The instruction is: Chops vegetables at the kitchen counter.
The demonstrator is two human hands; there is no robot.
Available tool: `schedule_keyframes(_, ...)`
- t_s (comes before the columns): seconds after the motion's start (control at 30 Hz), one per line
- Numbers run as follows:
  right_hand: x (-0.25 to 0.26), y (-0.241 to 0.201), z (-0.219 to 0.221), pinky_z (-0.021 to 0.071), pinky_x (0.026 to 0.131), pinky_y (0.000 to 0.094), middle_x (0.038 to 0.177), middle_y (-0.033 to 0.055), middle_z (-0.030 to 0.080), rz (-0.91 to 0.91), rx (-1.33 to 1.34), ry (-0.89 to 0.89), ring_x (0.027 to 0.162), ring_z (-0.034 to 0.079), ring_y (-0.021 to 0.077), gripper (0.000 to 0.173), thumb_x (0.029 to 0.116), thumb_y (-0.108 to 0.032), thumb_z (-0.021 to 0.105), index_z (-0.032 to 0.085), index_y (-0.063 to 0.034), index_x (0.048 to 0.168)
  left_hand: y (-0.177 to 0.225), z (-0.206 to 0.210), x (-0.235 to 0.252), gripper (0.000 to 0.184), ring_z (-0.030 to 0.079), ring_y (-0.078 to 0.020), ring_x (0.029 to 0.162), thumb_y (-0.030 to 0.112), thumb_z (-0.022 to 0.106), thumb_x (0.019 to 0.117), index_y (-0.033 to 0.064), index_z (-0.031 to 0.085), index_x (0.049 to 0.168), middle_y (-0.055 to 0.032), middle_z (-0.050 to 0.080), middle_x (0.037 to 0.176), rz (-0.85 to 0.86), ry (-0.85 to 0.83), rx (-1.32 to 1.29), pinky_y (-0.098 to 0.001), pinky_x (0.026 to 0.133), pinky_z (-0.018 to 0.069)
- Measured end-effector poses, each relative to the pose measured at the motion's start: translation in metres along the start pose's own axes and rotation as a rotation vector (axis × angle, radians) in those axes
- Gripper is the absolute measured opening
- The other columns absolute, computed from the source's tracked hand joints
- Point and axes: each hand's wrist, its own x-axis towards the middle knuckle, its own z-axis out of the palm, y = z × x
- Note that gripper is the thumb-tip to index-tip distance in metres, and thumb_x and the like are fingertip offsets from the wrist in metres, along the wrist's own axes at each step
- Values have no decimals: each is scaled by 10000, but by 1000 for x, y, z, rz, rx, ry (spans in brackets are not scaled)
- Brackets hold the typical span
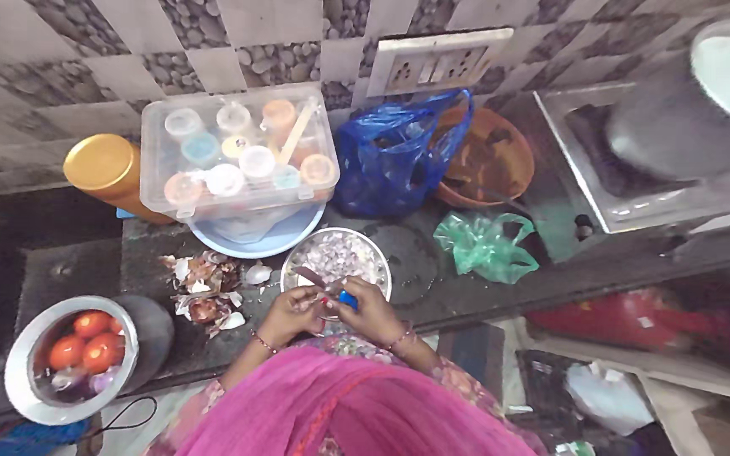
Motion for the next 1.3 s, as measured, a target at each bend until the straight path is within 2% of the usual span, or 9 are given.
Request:
schedule_keyframes(0.1,-1,0,-1,542,719,265,930,96,698,81,162,11,771,638,99,277,923,-243,695,711,17,1018,-10,-2,3,330,700,-66,844,-69,674,796,-8,648,1119,1,735,979,40,-22,-163,-242,778,595)
schedule_keyframes(0.17,-2,0,-5,541,661,205,937,31,690,175,359,15,708,609,14,308,909,-198,703,675,10,1134,-14,-1,4,255,715,-90,834,-46,656,843,38,671,1083,-28,757,982,39,-28,-332,-247,743,596)
schedule_keyframes(0.27,-5,3,-5,507,618,182,794,-25,612,264,424,40,647,564,-12,218,928,-181,626,632,6,1041,-21,1,6,240,714,-98,832,8,685,846,68,659,1077,-42,750,974,43,-29,-475,-247,733,588)
schedule_keyframes(0.4,-5,0,-1,456,611,206,738,-18,540,343,283,-13,638,505,12,292,955,-295,627,605,-4,943,-26,8,7,235,699,-65,786,23,718,846,115,696,1060,-2,747,937,90,-77,-506,-230,707,583)
schedule_keyframes(0.5,-3,-5,-1,456,619,273,735,13,536,398,160,-41,643,502,72,356,957,-354,636,606,0,949,-24,13,6,240,690,-63,769,-33,695,835,79,695,1047,-17,741,962,80,-46,-496,-225,705,585)
schedule_keyframes(0.63,-3,-7,2,472,632,317,740,50,560,440,113,-55,656,531,118,378,986,-355,602,613,22,967,-25,14,9,248,694,-66,797,0,735,821,76,702,1054,-24,743,994,102,-37,-475,-228,711,584)
schedule_keyframes(0.87,-1,-5,8,495,641,352,741,82,585,434,74,12,664,565,155,413,1010,-366,554,627,39,981,-24,19,16,220,678,-55,736,1,687,871,45,667,1086,-24,738,946,103,-9,-480,-216,654,570)
schedule_keyframes(1.07,0,-5,8,482,642,374,743,83,579,422,38,26,671,555,176,414,958,-377,613,628,35,989,-21,20,22,172,692,-75,777,-17,605,915,71,708,1021,-27,737,922,34,-27,-616,-242,719,587)
schedule_keyframes(1.3,2,1,10,489,611,361,701,72,582,292,34,55,623,548,162,442,975,-395,599,640,44,985,-21,15,23,161,659,-36,716,37,580,955,121,706,1011,17,719,857,-48,-96,-626,-208,678,561)
